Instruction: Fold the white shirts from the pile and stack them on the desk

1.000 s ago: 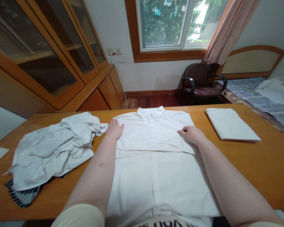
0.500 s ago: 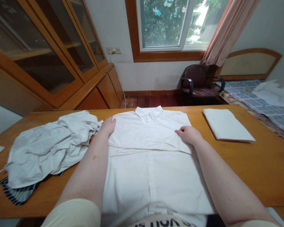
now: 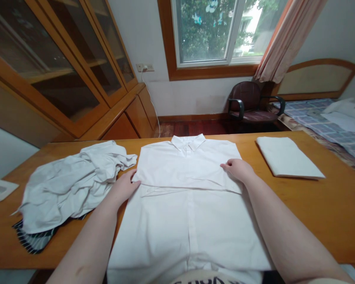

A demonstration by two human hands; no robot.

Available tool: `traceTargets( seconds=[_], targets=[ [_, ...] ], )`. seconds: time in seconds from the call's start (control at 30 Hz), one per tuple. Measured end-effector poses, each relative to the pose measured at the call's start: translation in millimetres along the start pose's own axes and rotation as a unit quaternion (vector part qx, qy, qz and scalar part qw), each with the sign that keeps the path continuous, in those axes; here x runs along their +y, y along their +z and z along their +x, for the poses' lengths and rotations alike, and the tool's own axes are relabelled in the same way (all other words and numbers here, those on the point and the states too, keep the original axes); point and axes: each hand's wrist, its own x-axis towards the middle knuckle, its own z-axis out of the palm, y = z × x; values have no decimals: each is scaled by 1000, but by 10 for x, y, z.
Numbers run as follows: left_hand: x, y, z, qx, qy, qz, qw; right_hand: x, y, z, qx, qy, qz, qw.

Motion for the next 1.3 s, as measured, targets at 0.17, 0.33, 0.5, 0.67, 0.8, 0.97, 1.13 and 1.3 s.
traceTargets(
  seconds=[0.17, 0.33, 0.5, 0.67, 0.8, 0.97, 1.13, 1.3],
  targets=[
    [-121, 160, -11, 65, 66, 11, 996, -2, 0, -7, 6, -5, -2, 1000],
    [-37, 162, 58, 137, 51, 21, 989, -6, -13, -16, 1, -4, -1, 1000],
    [105, 94, 33, 158, -44, 54, 985, -18, -20, -14, -2, 0, -4, 1000],
    [149, 98, -10, 170, -96, 46, 980, 2, -5, 4, -5, -5, -7, 1000],
    [44, 102, 9, 157, -38, -46, 986, 22, 10, 14, 4, -13, -8, 1000],
    [-127, 72, -6, 148, -64, -51, 986, 16, 10, 16, 2, -8, -4, 1000],
    [-204, 25, -45, 120, 35, 2, 992, 14, -8, 4, 2, -9, 4, 1000],
    [-226, 47, -53, 72, 41, -69, 994, 24, -21, -7, 1, -10, 25, 1000]
  ],
)
